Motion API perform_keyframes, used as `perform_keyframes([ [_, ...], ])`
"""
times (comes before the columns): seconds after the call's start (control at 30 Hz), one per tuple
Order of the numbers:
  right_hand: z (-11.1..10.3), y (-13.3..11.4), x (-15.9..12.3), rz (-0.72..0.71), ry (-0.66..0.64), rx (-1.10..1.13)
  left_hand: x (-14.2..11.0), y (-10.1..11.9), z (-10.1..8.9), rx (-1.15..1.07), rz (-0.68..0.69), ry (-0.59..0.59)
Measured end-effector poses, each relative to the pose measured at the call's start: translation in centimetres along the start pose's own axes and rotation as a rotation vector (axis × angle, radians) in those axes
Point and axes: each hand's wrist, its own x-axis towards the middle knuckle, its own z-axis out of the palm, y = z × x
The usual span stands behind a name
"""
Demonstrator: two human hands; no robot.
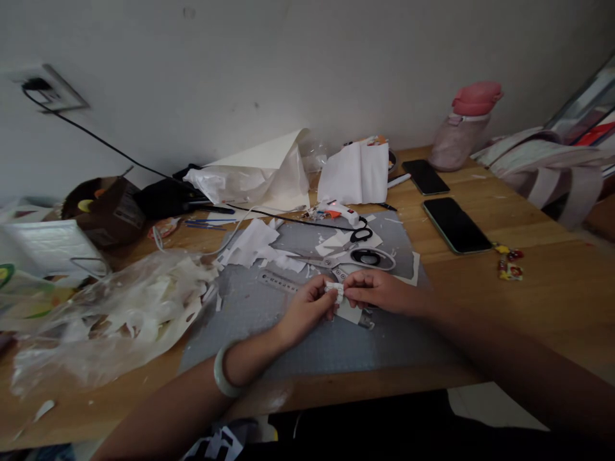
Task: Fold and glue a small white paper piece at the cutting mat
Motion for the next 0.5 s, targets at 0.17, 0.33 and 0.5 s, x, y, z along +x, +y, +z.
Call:
perform_keyframes([
  [0.17, 0.03, -0.15, -0.13, 0.008, 0.007, -0.014, 0.02, -0.13, -0.04, 0.009, -0.014, -0.006],
  [0.33, 0.02, -0.28, -0.24, 0.027, 0.012, -0.036, -0.05, -0.10, -0.05, 0.027, 0.010, -0.012],
  [0.5, 0.06, -0.33, -0.22, 0.018, 0.004, -0.071, -0.08, -0.10, 0.05, 0.039, 0.023, -0.017],
])
